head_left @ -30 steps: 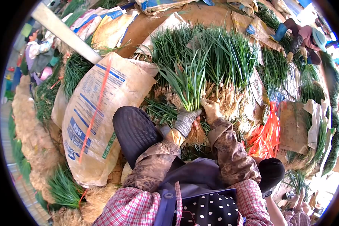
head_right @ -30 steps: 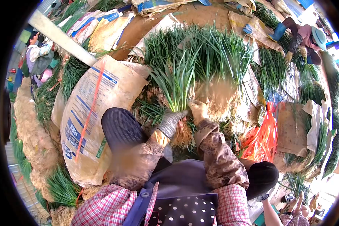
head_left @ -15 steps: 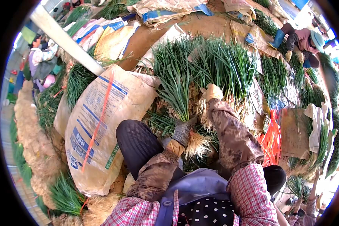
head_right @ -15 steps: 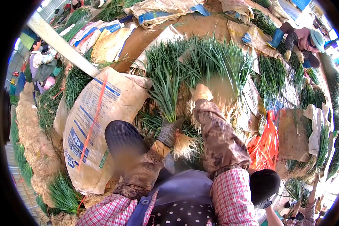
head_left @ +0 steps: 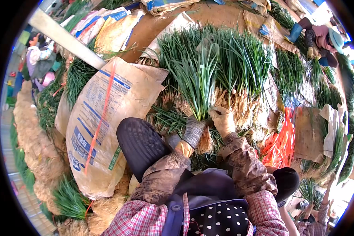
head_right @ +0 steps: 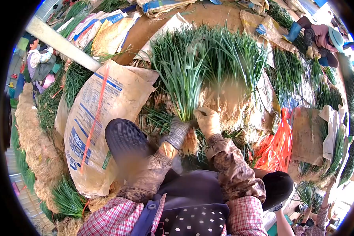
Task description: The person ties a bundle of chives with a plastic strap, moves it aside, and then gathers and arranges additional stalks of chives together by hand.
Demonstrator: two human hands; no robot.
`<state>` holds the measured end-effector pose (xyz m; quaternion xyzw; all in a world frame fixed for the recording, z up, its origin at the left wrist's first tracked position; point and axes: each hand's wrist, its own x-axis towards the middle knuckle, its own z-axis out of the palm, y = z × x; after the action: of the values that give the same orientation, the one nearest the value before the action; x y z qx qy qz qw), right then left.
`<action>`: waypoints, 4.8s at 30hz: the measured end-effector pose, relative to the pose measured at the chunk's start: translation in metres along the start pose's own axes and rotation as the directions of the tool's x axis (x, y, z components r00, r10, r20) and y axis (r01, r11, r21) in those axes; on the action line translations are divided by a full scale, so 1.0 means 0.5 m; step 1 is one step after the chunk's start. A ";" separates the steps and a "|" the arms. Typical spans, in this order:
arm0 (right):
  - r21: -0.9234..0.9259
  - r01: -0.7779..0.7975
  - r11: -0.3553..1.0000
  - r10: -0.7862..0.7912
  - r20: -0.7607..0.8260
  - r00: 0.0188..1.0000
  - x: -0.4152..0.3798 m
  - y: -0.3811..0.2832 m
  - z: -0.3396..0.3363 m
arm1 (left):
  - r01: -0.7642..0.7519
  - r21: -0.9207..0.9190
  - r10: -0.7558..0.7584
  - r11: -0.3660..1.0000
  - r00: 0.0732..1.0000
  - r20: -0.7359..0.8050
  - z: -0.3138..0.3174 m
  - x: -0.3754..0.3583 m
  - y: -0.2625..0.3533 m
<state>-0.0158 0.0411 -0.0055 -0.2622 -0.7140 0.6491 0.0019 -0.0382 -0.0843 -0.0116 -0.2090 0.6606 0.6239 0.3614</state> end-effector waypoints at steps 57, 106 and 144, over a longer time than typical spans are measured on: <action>-0.772 0.060 0.633 0.028 0.100 0.995 -0.025 0.037 -0.076 | 0.019 0.122 -0.013 0.992 0.999 -0.048 0.040 -0.045 0.016; -0.898 -0.099 0.429 -0.082 -0.148 0.986 0.110 -0.079 -0.047 | 0.072 0.051 -0.069 0.996 0.996 -0.057 0.016 0.013 -0.016; -0.467 0.150 0.871 -0.158 0.021 0.987 0.203 -0.094 -0.146 | 0.049 -0.245 -0.016 0.968 0.991 0.135 -0.005 0.024 -0.020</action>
<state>-0.0955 0.1461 0.0155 -0.2030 -0.8678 0.4535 -0.0034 -0.0393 -0.0859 -0.0273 -0.2216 0.5485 0.7081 0.3856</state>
